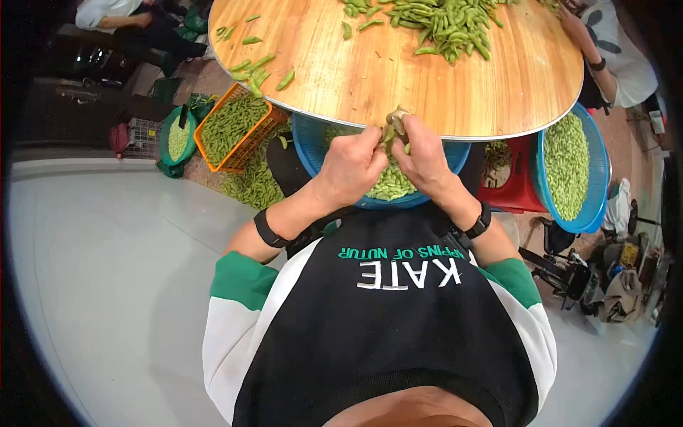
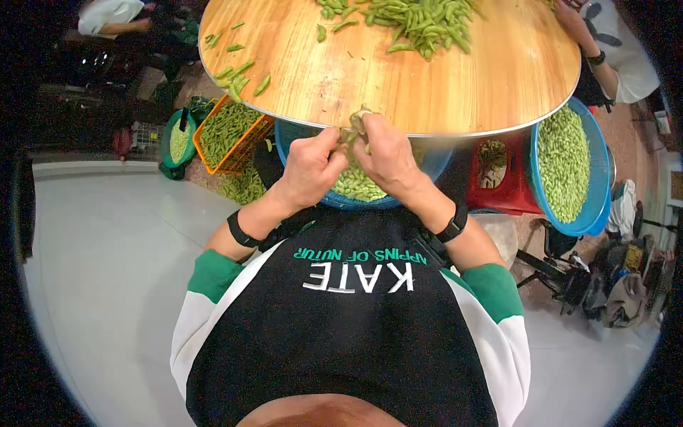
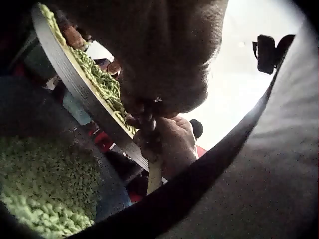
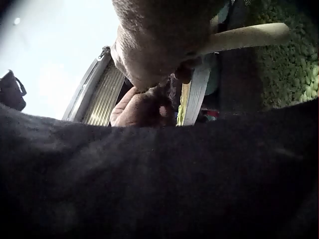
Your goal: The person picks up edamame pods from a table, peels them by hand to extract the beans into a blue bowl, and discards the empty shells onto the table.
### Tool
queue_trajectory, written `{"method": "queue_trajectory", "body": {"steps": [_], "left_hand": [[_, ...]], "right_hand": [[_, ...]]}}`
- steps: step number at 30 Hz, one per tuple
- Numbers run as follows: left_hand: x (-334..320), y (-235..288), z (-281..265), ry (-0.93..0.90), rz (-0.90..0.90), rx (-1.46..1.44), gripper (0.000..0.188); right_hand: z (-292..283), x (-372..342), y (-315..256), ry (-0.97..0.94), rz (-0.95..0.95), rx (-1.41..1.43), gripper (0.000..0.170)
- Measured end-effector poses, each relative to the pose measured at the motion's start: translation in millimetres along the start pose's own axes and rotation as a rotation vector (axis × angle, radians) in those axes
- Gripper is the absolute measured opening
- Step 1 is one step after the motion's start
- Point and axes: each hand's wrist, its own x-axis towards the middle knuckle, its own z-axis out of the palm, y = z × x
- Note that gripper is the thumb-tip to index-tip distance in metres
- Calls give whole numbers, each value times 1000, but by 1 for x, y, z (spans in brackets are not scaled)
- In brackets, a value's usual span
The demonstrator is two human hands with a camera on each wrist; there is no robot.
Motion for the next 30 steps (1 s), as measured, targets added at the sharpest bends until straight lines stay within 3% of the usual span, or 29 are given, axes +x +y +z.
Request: {"method": "queue_trajectory", "body": {"steps": [4,6,7,10,12,16,18,20,22,24,26,28,29,30], "left_hand": [[-15,2,-19,-89,16,126,8],[-22,-11,-52,-149,-86,314,9],[-25,-20,-67,-197,-149,473,8],[-18,-38,-89,-186,-17,774,17],[10,-39,-83,-150,37,640,18],[87,-46,-27,-55,209,290,15],[128,-54,9,-24,269,268,15],[156,-62,41,6,299,252,15],[172,-63,60,16,246,370,16],[178,-67,68,-15,215,371,16],[178,-70,72,-53,176,374,17],[167,-73,67,47,337,404,15],[160,-74,65,42,335,403,15],[152,-63,56,-82,57,99,14]], "right_hand": [[-8,1,10,-51,128,56,19],[-16,-4,3,-262,-10,146,21],[-18,-4,1,-284,-114,64,30],[-24,-5,-12,-420,-91,-104,43],[-24,-6,-14,-448,-135,-181,47],[-30,-4,-22,-417,-213,-316,40],[-33,-5,-19,-461,-46,-220,40],[-38,-4,-13,-418,-19,-153,37],[-41,-5,-6,-346,325,203,42],[-50,-5,-2,-306,353,312,36],[-58,-3,-4,-137,755,775,33],[-62,-2,10,6,746,896,33],[-63,0,13,60,742,952,33],[-63,2,16,115,737,1007,33]]}}
